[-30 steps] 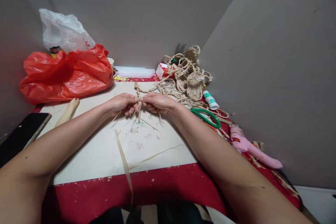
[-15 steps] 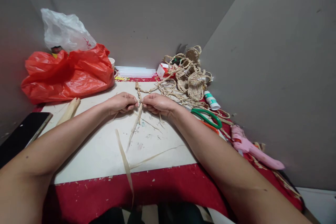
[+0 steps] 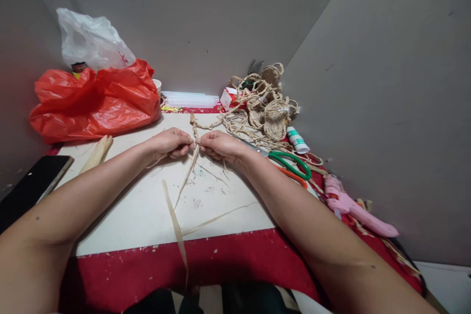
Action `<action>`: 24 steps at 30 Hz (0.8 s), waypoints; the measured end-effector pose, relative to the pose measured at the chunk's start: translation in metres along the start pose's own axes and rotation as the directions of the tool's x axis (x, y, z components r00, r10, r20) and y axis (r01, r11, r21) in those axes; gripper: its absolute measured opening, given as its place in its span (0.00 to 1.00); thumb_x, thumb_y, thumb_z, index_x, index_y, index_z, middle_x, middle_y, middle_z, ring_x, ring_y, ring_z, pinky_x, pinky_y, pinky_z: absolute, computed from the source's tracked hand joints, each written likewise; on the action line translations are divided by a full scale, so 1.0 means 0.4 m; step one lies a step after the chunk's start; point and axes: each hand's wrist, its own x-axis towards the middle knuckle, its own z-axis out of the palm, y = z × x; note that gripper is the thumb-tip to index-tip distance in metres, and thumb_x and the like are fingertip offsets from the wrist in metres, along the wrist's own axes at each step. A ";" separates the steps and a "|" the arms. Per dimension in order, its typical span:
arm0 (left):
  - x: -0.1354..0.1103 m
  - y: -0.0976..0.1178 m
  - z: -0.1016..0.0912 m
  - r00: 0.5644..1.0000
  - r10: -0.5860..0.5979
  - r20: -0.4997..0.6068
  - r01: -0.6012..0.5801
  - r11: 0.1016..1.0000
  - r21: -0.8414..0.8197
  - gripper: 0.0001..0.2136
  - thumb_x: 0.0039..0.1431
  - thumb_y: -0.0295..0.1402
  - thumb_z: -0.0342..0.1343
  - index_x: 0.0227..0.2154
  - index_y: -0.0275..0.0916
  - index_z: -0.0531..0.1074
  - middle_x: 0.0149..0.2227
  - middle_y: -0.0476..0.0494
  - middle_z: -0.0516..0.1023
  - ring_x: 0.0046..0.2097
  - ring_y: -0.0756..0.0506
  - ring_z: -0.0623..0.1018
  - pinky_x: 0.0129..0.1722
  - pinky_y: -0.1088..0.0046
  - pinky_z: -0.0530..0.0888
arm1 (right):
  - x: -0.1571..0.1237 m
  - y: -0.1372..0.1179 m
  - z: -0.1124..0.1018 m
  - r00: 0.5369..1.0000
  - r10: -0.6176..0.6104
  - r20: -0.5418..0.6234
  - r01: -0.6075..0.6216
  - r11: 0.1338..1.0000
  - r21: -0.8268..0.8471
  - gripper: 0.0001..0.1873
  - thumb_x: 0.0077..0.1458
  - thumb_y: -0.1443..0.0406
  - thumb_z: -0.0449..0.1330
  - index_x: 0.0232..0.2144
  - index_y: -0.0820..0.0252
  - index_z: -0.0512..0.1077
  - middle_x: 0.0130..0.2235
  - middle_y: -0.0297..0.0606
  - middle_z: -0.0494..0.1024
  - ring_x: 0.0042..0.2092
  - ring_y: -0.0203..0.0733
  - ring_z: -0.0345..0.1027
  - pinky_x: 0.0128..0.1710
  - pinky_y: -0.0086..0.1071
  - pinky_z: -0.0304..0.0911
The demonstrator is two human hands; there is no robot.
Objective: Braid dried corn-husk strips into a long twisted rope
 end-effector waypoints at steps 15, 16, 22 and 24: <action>0.004 0.004 0.004 0.999 -0.040 -0.030 0.038 0.997 -0.062 0.08 0.53 0.26 0.50 0.21 0.32 0.69 0.12 0.49 0.65 0.11 0.57 0.57 0.11 0.81 0.51 | -0.002 0.002 0.008 0.998 -0.014 -0.055 0.013 1.000 -0.020 0.13 0.55 0.64 0.55 0.21 0.64 0.65 0.10 0.22 0.50 0.12 0.24 0.37 0.11 0.23 0.33; 0.005 0.003 0.003 0.999 -0.040 -0.020 0.039 0.998 -0.053 0.08 0.53 0.26 0.50 0.21 0.32 0.69 0.11 0.49 0.64 0.11 0.57 0.57 0.11 0.81 0.51 | -0.002 0.002 0.009 0.997 -0.022 -0.073 0.020 0.999 -0.032 0.13 0.54 0.64 0.56 0.21 0.64 0.65 0.10 0.22 0.50 0.12 0.24 0.37 0.11 0.23 0.33; 0.007 -0.001 -0.001 0.999 -0.038 -0.014 0.038 0.999 0.008 0.08 0.54 0.26 0.50 0.21 0.33 0.68 0.11 0.50 0.65 0.11 0.57 0.57 0.11 0.81 0.50 | -0.007 -0.006 0.020 0.987 -0.022 -0.157 0.009 0.997 -0.081 0.09 0.55 0.67 0.55 0.24 0.65 0.67 0.11 0.22 0.51 0.12 0.24 0.39 0.11 0.22 0.35; 0.006 0.000 0.001 0.999 -0.032 -0.022 0.033 0.999 0.019 0.08 0.54 0.26 0.49 0.21 0.33 0.68 0.11 0.50 0.65 0.11 0.57 0.57 0.11 0.81 0.50 | -0.006 -0.006 0.022 0.980 -0.026 -0.198 0.010 0.996 -0.085 0.05 0.55 0.67 0.56 0.27 0.63 0.67 0.11 0.22 0.52 0.12 0.25 0.40 0.10 0.21 0.36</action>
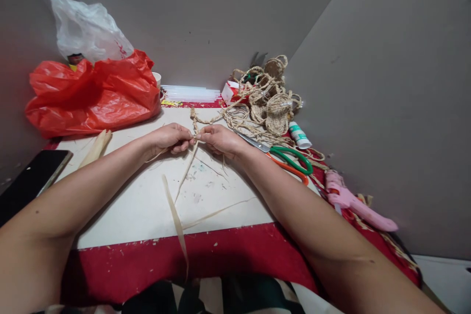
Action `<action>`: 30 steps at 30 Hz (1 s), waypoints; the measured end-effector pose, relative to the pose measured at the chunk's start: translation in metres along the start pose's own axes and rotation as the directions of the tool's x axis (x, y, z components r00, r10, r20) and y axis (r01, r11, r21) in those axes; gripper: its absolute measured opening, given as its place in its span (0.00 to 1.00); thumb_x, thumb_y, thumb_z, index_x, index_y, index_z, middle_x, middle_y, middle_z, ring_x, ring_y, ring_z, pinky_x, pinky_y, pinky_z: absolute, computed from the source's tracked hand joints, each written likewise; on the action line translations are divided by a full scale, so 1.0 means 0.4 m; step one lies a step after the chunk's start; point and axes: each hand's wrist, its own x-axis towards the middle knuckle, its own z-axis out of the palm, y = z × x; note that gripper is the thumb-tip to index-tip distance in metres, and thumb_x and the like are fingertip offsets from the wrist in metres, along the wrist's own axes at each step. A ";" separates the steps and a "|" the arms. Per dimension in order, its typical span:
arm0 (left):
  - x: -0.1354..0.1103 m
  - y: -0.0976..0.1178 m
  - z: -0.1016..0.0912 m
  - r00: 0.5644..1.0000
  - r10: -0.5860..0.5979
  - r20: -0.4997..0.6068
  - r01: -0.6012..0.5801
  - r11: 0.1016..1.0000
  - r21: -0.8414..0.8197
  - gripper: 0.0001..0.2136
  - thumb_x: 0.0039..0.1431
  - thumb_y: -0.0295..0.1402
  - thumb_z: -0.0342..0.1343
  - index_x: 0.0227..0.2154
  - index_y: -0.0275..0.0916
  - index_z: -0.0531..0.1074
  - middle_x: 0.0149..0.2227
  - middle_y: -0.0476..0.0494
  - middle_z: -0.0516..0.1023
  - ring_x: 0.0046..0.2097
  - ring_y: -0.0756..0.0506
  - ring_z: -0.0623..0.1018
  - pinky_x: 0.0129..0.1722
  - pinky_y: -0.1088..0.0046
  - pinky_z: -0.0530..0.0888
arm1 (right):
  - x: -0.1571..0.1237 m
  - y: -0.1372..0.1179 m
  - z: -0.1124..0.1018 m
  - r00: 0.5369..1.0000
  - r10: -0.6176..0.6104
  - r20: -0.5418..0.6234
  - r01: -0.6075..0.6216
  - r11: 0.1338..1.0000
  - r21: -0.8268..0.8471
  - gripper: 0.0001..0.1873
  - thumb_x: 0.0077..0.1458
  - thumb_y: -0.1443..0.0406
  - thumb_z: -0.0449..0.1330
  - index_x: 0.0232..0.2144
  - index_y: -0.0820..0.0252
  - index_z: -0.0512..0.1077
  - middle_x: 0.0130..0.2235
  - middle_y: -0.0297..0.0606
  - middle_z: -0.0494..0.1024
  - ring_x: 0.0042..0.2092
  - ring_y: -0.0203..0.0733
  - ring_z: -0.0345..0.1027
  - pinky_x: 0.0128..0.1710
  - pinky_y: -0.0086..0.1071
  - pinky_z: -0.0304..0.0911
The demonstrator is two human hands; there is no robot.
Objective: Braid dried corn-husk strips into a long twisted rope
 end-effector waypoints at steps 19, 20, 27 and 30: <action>-0.028 0.044 -0.030 0.976 0.164 -0.140 -0.041 0.779 0.626 0.06 0.49 0.31 0.54 0.20 0.36 0.69 0.17 0.48 0.70 0.17 0.53 0.64 0.18 0.78 0.58 | 0.014 0.009 -0.031 0.974 0.058 0.219 -0.129 0.937 0.325 0.18 0.47 0.68 0.60 0.17 0.60 0.54 0.13 0.21 0.48 0.14 0.23 0.36 0.12 0.20 0.33; -0.039 0.056 -0.034 0.959 0.212 -0.186 -0.017 0.702 0.712 0.06 0.49 0.30 0.54 0.20 0.36 0.69 0.18 0.48 0.70 0.19 0.53 0.65 0.20 0.78 0.58 | 0.015 0.010 -0.033 0.972 0.050 0.227 -0.127 0.934 0.335 0.17 0.48 0.69 0.60 0.17 0.60 0.54 0.13 0.21 0.48 0.15 0.23 0.36 0.13 0.20 0.33; -0.192 0.039 0.032 0.892 0.295 -0.343 0.270 0.262 0.927 0.14 0.48 0.39 0.55 0.14 0.38 0.65 0.17 0.45 0.64 0.25 0.46 0.66 0.26 0.73 0.56 | 0.018 0.016 -0.040 0.966 0.057 0.252 -0.141 0.933 0.330 0.18 0.49 0.69 0.59 0.18 0.59 0.52 0.13 0.22 0.47 0.15 0.23 0.35 0.13 0.20 0.33; -0.250 -0.020 0.085 0.960 0.109 -0.258 0.218 0.285 0.933 0.15 0.48 0.43 0.54 0.15 0.38 0.68 0.18 0.43 0.67 0.22 0.48 0.63 0.26 0.72 0.54 | 0.017 0.017 -0.036 0.969 0.057 0.241 -0.131 0.943 0.306 0.18 0.49 0.68 0.58 0.17 0.59 0.52 0.13 0.22 0.48 0.15 0.24 0.35 0.13 0.21 0.32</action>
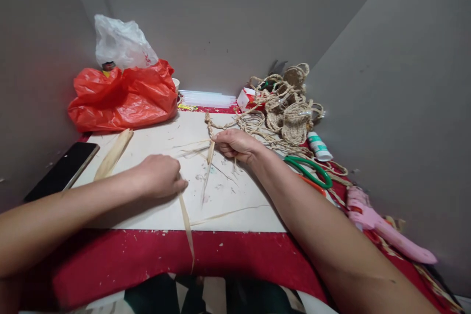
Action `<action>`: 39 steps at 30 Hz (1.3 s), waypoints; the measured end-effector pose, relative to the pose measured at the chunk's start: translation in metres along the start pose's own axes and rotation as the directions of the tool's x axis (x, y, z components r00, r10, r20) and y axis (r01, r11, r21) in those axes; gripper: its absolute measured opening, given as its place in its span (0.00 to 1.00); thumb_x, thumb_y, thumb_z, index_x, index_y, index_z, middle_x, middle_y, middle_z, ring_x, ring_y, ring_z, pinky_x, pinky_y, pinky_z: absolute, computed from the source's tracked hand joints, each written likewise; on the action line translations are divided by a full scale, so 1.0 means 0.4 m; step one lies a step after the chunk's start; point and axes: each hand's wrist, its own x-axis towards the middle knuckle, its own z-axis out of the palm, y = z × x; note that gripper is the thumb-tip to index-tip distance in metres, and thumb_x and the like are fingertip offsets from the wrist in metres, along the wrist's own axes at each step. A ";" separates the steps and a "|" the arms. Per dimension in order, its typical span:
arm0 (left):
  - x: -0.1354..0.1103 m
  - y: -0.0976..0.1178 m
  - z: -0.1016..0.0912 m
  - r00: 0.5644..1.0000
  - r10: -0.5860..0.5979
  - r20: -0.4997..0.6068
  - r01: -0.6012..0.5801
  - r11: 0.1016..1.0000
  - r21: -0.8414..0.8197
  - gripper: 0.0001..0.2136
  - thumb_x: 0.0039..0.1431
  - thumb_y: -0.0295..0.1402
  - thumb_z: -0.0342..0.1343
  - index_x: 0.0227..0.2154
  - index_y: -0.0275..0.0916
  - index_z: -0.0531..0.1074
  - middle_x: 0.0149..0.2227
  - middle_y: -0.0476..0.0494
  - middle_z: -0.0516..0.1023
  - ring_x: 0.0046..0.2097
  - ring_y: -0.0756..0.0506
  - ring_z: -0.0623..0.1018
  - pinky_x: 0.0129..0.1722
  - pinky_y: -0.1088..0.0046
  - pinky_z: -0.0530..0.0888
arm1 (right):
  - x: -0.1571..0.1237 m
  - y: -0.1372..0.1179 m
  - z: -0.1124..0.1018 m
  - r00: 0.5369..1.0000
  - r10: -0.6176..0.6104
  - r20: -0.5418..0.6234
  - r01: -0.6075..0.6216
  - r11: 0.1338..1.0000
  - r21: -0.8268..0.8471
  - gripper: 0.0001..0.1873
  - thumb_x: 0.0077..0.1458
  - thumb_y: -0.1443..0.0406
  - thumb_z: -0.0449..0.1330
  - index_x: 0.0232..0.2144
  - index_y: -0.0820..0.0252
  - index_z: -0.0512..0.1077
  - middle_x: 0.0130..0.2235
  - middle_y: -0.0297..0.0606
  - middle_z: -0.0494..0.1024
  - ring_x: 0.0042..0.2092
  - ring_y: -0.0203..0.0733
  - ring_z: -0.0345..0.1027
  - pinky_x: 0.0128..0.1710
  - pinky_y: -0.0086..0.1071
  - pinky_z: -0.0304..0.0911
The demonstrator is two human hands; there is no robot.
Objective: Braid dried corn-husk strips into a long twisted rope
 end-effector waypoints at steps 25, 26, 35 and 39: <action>0.206 0.019 0.012 0.982 -0.016 -0.190 -0.114 0.749 -0.653 0.03 0.44 0.25 0.53 0.20 0.37 0.64 0.17 0.52 0.70 0.20 0.52 0.67 0.20 0.79 0.62 | 0.009 -0.007 0.003 0.995 -0.095 0.028 0.097 0.992 -0.084 0.16 0.43 0.62 0.62 0.17 0.60 0.58 0.11 0.21 0.51 0.13 0.24 0.39 0.12 0.22 0.34; 0.209 0.018 0.011 0.987 -0.026 -0.162 -0.096 0.706 -0.702 0.03 0.43 0.25 0.53 0.21 0.37 0.64 0.16 0.52 0.70 0.19 0.52 0.67 0.19 0.79 0.62 | 0.010 -0.008 0.001 0.995 -0.091 0.030 0.094 0.992 -0.080 0.16 0.43 0.63 0.62 0.17 0.60 0.58 0.11 0.21 0.51 0.13 0.24 0.38 0.12 0.22 0.33; 0.220 0.009 0.008 0.989 0.000 -0.145 -0.111 0.647 -0.755 0.04 0.46 0.26 0.55 0.20 0.33 0.71 0.17 0.49 0.71 0.17 0.55 0.65 0.18 0.80 0.61 | 0.006 -0.010 0.012 0.997 -0.062 -0.036 0.061 0.998 -0.021 0.11 0.46 0.65 0.61 0.21 0.61 0.61 0.11 0.20 0.51 0.13 0.24 0.37 0.12 0.21 0.33; 0.213 0.011 -0.003 0.987 -0.041 -0.155 -0.079 0.718 -0.692 0.05 0.47 0.27 0.55 0.18 0.33 0.70 0.15 0.51 0.68 0.15 0.55 0.62 0.15 0.81 0.57 | 0.007 -0.007 0.026 0.992 -0.090 -0.088 0.088 0.996 -0.026 0.09 0.47 0.67 0.60 0.21 0.63 0.63 0.12 0.24 0.60 0.13 0.23 0.41 0.11 0.20 0.34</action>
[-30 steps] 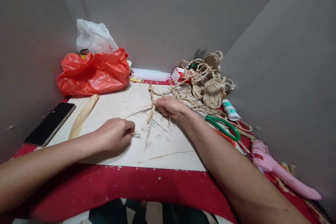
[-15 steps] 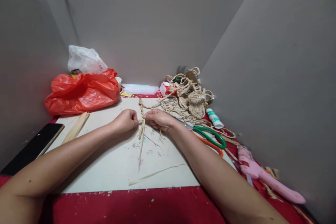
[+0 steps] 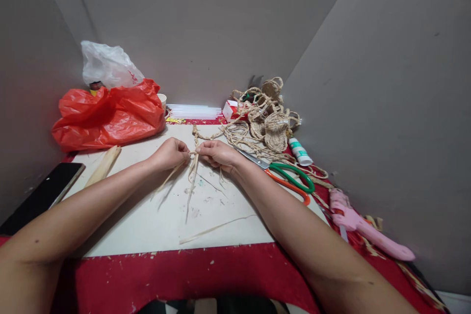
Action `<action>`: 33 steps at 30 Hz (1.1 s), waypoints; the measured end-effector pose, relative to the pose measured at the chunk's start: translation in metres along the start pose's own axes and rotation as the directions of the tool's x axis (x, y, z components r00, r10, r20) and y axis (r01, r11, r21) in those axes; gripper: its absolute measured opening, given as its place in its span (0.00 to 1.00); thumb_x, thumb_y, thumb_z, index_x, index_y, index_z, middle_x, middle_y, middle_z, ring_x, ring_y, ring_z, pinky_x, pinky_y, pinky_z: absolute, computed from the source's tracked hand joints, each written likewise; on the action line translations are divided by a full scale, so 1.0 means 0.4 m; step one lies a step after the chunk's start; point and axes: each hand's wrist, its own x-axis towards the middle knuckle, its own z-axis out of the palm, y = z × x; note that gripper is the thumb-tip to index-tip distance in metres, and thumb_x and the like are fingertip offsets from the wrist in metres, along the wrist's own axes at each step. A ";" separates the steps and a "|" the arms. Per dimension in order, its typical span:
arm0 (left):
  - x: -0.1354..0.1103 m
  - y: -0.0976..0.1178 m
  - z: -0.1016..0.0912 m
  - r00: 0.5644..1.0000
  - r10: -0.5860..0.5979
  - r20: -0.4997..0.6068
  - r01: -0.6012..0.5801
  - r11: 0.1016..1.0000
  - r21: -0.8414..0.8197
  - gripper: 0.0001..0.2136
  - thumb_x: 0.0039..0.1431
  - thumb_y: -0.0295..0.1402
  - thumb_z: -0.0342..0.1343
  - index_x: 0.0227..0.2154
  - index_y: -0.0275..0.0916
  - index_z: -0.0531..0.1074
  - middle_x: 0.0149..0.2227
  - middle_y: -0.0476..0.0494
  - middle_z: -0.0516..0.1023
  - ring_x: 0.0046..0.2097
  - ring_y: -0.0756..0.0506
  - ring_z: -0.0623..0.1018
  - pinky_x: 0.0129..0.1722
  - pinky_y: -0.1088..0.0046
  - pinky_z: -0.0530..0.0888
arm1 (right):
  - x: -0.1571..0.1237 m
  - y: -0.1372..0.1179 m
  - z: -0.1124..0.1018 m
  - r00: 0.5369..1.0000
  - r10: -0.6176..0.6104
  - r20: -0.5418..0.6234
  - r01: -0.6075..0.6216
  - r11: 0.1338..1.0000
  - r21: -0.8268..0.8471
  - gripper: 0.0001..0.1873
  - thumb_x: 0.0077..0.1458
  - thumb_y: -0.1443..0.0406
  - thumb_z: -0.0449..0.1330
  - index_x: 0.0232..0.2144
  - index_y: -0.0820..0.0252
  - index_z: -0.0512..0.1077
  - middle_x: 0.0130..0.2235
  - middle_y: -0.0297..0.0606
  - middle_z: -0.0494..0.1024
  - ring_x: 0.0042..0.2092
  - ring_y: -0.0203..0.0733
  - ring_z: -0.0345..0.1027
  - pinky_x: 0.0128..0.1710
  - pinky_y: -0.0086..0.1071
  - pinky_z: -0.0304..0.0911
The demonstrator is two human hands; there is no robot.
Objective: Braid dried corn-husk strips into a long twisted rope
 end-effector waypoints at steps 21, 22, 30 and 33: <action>0.017 0.043 0.013 0.972 -0.234 0.016 0.224 0.905 -0.362 0.04 0.46 0.22 0.52 0.22 0.33 0.71 0.16 0.49 0.70 0.15 0.54 0.63 0.17 0.78 0.57 | -0.006 0.001 0.056 0.988 0.053 -0.145 -0.015 0.969 0.247 0.02 0.43 0.73 0.56 0.21 0.67 0.66 0.19 0.32 0.71 0.14 0.21 0.43 0.11 0.18 0.36; 0.014 0.041 0.021 0.973 -0.231 -0.013 0.208 0.895 -0.395 0.05 0.45 0.22 0.52 0.25 0.33 0.71 0.17 0.49 0.71 0.16 0.54 0.64 0.18 0.79 0.58 | -0.008 0.000 0.059 0.986 0.050 -0.161 -0.009 0.969 0.246 0.03 0.43 0.73 0.56 0.21 0.66 0.66 0.19 0.32 0.71 0.14 0.21 0.43 0.11 0.19 0.36; -0.014 0.031 0.084 0.975 -0.171 -0.142 0.071 0.844 -0.532 0.22 0.47 0.25 0.55 0.48 0.32 0.65 0.17 0.52 0.70 0.17 0.52 0.67 0.18 0.79 0.62 | -0.020 0.000 0.078 0.981 0.002 -0.192 0.051 0.962 0.267 0.07 0.45 0.72 0.56 0.19 0.63 0.62 0.12 0.23 0.59 0.12 0.22 0.42 0.10 0.19 0.35; -0.017 0.027 0.100 0.972 -0.148 -0.182 0.032 0.852 -0.523 0.26 0.48 0.25 0.53 0.54 0.31 0.60 0.15 0.54 0.68 0.16 0.52 0.66 0.17 0.79 0.61 | -0.020 0.003 0.078 0.981 0.008 -0.191 0.051 0.952 0.301 0.09 0.47 0.72 0.56 0.19 0.63 0.61 0.11 0.22 0.56 0.12 0.22 0.42 0.10 0.18 0.36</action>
